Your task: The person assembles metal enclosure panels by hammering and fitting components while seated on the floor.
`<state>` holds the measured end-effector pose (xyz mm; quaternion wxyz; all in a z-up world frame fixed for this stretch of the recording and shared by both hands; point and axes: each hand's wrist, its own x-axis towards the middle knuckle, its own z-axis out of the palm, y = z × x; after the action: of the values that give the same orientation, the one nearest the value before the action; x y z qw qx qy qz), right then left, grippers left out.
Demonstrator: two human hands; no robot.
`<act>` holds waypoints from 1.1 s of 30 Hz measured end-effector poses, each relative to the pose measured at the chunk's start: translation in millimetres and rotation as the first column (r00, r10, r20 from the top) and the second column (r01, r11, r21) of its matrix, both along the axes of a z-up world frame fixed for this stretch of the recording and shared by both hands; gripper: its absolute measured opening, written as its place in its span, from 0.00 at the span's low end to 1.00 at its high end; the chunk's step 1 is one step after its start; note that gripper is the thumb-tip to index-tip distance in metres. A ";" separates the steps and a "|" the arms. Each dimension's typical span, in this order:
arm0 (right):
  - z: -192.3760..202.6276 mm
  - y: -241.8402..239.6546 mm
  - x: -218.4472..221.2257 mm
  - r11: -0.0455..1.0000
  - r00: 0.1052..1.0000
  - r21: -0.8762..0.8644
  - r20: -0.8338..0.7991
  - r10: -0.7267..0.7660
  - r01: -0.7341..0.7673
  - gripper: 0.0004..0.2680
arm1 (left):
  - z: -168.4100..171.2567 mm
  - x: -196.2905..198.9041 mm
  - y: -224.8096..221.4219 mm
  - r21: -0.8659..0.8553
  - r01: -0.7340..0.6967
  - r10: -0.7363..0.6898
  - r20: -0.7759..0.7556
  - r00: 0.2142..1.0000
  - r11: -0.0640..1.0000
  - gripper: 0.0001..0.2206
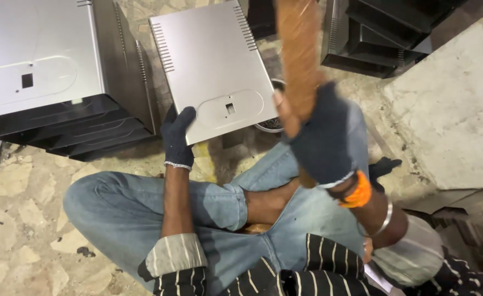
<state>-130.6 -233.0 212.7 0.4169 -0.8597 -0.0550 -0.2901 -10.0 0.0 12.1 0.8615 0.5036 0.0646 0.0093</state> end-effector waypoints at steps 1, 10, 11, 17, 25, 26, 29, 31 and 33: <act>-24.7 -4.5 2.7 1.000 1.000 -0.002 0.000 -0.002 0.002 0.13 | 0.2 1.3 -1.1 -0.002 0.002 -0.002 0.000 1.000 1.000 0.23; -24.2 -11.9 24.2 0.998 0.561 -0.021 -0.826 -0.053 0.063 0.16 | -4.0 -1.9 -1.8 -0.009 0.004 -0.004 0.025 1.000 1.000 0.21; -24.7 -23.0 34.6 0.997 0.609 0.005 -0.792 -0.046 0.083 0.17 | -7.5 0.9 -4.5 -0.016 0.012 -0.012 0.007 1.000 1.000 0.21; -122.1 -106.3 155.1 0.979 0.880 -0.203 -0.459 -0.124 0.032 0.17 | -9.6 4.0 1.4 -0.031 0.014 -0.013 0.010 1.000 0.999 0.22; -257.7 -142.3 226.7 0.902 0.837 -0.404 -0.538 -0.098 -0.154 0.16 | -12.5 3.8 -1.2 -0.009 -0.014 0.014 -0.022 1.000 1.000 0.21; -243.4 -132.0 214.8 0.900 0.846 -0.424 -0.512 -0.146 -0.102 0.15 | -21.6 6.3 0.0 -0.027 -0.009 0.009 -0.013 1.000 1.000 0.21; -195.3 -89.9 171.0 0.915 0.888 -0.398 -0.394 -0.239 0.070 0.15 | -43.8 11.2 4.6 -0.032 -0.015 0.014 -0.016 1.000 0.999 0.19; -184.4 -77.5 153.0 0.921 0.908 -0.343 -0.298 -0.294 0.186 0.17 | -63.2 18.3 5.3 -0.027 -0.021 0.020 -0.025 0.999 0.999 0.18; -199.4 -81.4 143.3 0.961 0.890 0.278 -0.439 0.121 0.006 0.21 | -89.8 20.7 6.2 -0.108 -0.048 0.040 -0.079 0.996 0.993 0.17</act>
<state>12.7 -314.4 13.3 0.5404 -0.8360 0.0581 -0.0747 10.8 6.3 -77.8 0.8842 0.4541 0.1090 0.0056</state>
